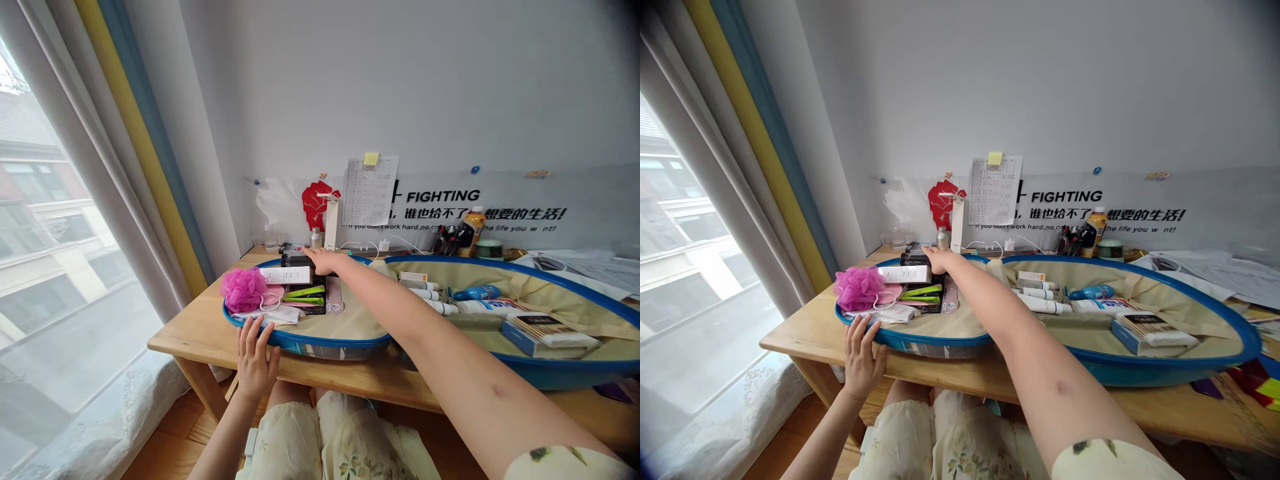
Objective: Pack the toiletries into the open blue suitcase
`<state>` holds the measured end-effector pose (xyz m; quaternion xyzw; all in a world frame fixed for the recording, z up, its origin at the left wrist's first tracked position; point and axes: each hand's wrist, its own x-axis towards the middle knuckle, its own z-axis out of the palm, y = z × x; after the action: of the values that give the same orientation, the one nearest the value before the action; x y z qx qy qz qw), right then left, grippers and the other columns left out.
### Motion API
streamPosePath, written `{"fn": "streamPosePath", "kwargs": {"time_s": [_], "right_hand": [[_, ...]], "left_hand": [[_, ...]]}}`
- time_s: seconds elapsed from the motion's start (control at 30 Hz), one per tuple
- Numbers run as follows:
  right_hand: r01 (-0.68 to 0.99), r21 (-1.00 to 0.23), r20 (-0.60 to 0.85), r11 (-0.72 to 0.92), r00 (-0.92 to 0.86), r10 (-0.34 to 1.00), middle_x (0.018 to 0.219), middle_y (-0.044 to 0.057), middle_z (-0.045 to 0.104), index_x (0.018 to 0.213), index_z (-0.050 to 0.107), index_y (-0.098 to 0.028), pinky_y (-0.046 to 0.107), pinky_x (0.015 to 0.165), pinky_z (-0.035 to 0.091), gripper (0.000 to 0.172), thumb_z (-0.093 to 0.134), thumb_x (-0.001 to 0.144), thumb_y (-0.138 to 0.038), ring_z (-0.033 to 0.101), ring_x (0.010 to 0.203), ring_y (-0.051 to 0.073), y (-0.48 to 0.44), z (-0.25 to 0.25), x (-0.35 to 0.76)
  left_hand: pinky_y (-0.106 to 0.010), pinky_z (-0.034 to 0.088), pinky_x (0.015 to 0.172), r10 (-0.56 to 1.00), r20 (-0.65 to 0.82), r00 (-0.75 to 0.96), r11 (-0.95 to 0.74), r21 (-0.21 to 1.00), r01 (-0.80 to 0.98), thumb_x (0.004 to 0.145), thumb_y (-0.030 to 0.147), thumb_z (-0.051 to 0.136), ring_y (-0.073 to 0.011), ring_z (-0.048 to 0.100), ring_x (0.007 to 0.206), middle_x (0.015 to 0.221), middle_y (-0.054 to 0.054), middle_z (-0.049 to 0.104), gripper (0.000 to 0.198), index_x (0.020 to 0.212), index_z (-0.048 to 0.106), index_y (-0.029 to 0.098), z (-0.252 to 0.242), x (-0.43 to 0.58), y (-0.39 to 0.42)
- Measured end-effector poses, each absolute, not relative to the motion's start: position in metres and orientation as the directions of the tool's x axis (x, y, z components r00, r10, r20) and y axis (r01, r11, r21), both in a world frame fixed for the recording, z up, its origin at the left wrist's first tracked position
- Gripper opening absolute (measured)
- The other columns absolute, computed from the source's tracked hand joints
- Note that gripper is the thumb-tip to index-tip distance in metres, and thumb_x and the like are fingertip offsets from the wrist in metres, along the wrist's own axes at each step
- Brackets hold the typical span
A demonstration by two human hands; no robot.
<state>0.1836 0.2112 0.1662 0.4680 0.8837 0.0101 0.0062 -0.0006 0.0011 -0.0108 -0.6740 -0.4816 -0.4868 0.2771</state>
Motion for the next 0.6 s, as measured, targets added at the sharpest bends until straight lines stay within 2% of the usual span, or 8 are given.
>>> {"fn": "streamPosePath", "kwargs": {"time_s": [0.1, 0.17, 0.23, 0.33, 0.47, 0.6], "right_hand": [[0.826, -0.011, 0.051, 0.564, -0.563, 0.825, 0.157, 0.012, 0.032, 0.156, 0.015, -0.023, 0.045, 0.111, 0.036, 0.094, 0.059, 0.073, -0.026, 0.034, 0.142, 0.031, 0.209, 0.192, 0.213], [0.830, -0.031, 0.076, 0.557, -0.553, 0.829, 0.156, 0.011, 0.034, 0.154, 0.024, -0.022, 0.042, 0.112, 0.036, 0.083, 0.056, 0.078, -0.028, 0.035, 0.142, 0.029, 0.205, 0.213, 0.247], [0.849, -0.049, 0.065, 0.527, -0.524, 0.849, 0.150, 0.011, 0.044, 0.147, 0.040, -0.022, 0.040, 0.109, 0.039, 0.067, 0.053, 0.082, -0.030, 0.045, 0.135, 0.028, 0.196, 0.232, 0.290], [0.897, -0.062, 0.001, 0.438, -0.439, 0.899, 0.132, 0.011, 0.062, 0.134, 0.056, -0.021, 0.037, 0.095, 0.048, 0.051, 0.052, 0.084, -0.031, 0.062, 0.114, 0.025, 0.177, 0.244, 0.360], [0.951, -0.046, -0.099, 0.304, -0.307, 0.946, 0.109, 0.012, 0.072, 0.109, 0.072, -0.019, 0.030, 0.081, 0.049, 0.035, 0.057, 0.078, -0.025, 0.068, 0.095, 0.021, 0.140, 0.226, 0.440], [0.979, -0.034, -0.147, 0.199, -0.202, 0.968, 0.088, 0.009, 0.075, 0.088, 0.077, -0.020, 0.025, 0.068, 0.047, 0.024, 0.064, 0.068, -0.019, 0.069, 0.075, 0.017, 0.110, 0.192, 0.493]], "left_hand": [[-0.055, 0.021, 0.119, 0.370, 0.926, 0.069, -0.397, 0.090, 0.913, 0.093, 0.022, 0.046, -0.0286, 0.027, 0.145, 0.149, -0.013, 0.041, 0.050, 0.143, 0.040, 0.023, -0.010, -0.001, 0.001], [-0.054, 0.021, 0.119, 0.359, 0.930, 0.074, -0.401, 0.082, 0.912, 0.093, 0.022, 0.046, -0.0286, 0.026, 0.146, 0.149, -0.013, 0.041, 0.051, 0.143, 0.040, 0.023, -0.010, -0.001, 0.001], [-0.054, 0.022, 0.118, 0.355, 0.931, 0.079, -0.401, 0.076, 0.913, 0.093, 0.021, 0.047, -0.0290, 0.026, 0.146, 0.149, -0.013, 0.040, 0.051, 0.143, 0.039, 0.023, -0.009, -0.001, 0.001], [-0.053, 0.022, 0.118, 0.338, 0.937, 0.093, -0.417, 0.060, 0.907, 0.092, 0.021, 0.048, -0.0287, 0.026, 0.146, 0.148, -0.014, 0.041, 0.052, 0.144, 0.038, 0.023, -0.008, -0.001, 0.001], [-0.052, 0.022, 0.119, 0.298, 0.948, 0.114, -0.432, 0.027, 0.901, 0.092, 0.019, 0.049, -0.0284, 0.027, 0.145, 0.147, -0.014, 0.042, 0.054, 0.144, 0.037, 0.023, -0.005, -0.001, 0.003], [-0.051, 0.025, 0.118, 0.284, 0.953, 0.110, -0.439, 0.027, 0.898, 0.092, 0.019, 0.049, -0.0291, 0.028, 0.145, 0.146, -0.014, 0.043, 0.055, 0.145, 0.037, 0.023, -0.003, -0.001, 0.002]]}}
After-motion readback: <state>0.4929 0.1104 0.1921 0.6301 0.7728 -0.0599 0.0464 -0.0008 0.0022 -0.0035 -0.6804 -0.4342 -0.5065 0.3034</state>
